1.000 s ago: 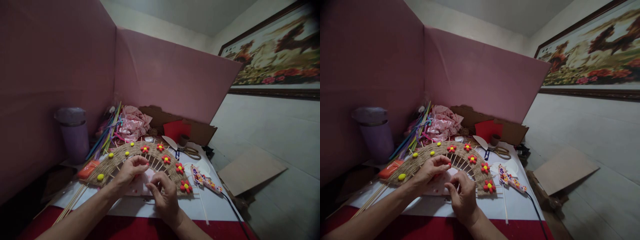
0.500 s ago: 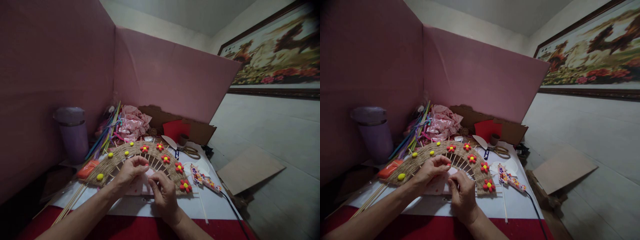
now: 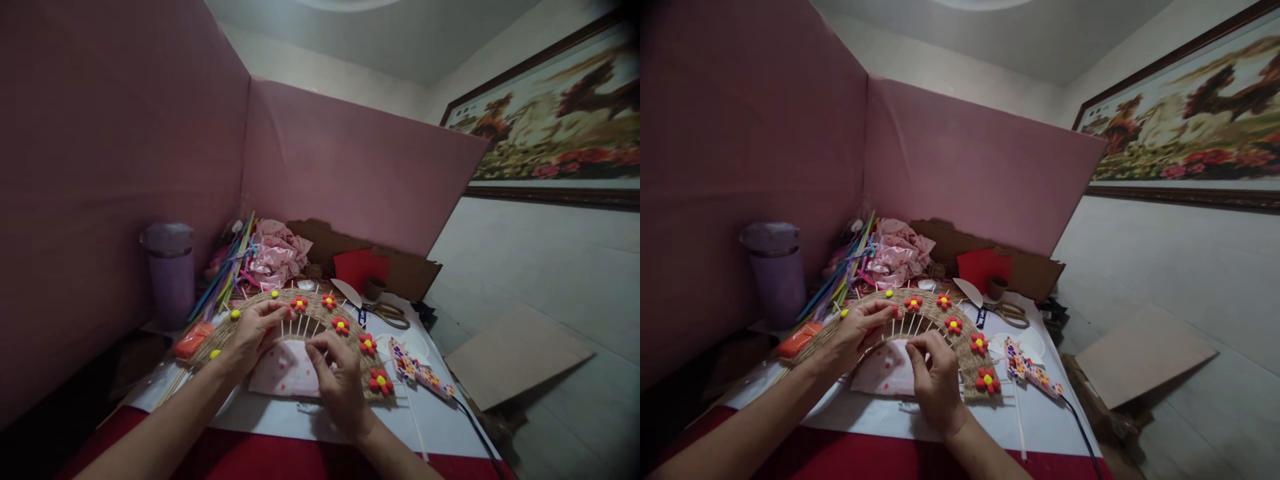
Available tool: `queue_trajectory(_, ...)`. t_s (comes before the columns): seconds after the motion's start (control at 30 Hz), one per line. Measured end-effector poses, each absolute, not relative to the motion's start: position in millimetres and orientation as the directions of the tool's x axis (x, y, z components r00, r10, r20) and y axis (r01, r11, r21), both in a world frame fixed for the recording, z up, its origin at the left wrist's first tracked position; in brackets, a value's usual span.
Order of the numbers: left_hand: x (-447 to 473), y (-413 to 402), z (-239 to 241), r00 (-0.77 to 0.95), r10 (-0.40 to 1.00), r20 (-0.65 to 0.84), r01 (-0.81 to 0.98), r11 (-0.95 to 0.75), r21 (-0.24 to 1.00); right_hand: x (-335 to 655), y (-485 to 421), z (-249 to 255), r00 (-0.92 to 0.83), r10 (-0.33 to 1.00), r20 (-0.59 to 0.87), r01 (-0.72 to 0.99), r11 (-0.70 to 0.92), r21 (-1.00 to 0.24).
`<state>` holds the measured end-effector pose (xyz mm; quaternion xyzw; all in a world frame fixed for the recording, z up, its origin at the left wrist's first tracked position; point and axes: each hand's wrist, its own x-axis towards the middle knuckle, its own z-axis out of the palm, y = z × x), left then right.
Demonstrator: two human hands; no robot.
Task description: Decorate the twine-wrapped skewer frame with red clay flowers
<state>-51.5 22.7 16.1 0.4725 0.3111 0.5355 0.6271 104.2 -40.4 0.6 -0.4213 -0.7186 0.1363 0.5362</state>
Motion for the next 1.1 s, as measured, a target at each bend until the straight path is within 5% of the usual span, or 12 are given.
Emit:
queue_trajectory(0.47,-53,24,10,0.314,0.944,0.099,-0.426,0.048,0.903,82,0,38,-0.208,0.717,0.666,0.581,0.638,-0.506)
queue_trajectory(0.63,-53,26,13,0.22,0.97,0.103,-0.38,-0.012,0.925,82,14,46,-0.23,0.706,0.67,0.575,0.654,-0.492)
queue_trajectory(0.73,-52,23,16,0.05,0.967,0.251,-0.114,-0.244,0.963,83,39,52,-0.202,0.741,0.641,0.57,0.621,-0.538)
queue_trajectory(0.83,-49,16,13,0.105,0.877,0.47,0.327,-0.476,0.816,81,69,52,-0.298,0.781,0.549,0.596,0.602,-0.532)
queue_trajectory(0.97,-41,8,-2,0.329,0.841,0.429,0.735,-0.514,0.443,76,102,45,-0.36,0.785,0.504,0.61,0.607,-0.509)
queue_trajectory(1.1,-34,8,-15,0.406,0.831,0.381,0.798,-0.525,0.295,71,123,38,-0.42,0.774,0.474,0.622,0.626,-0.47)
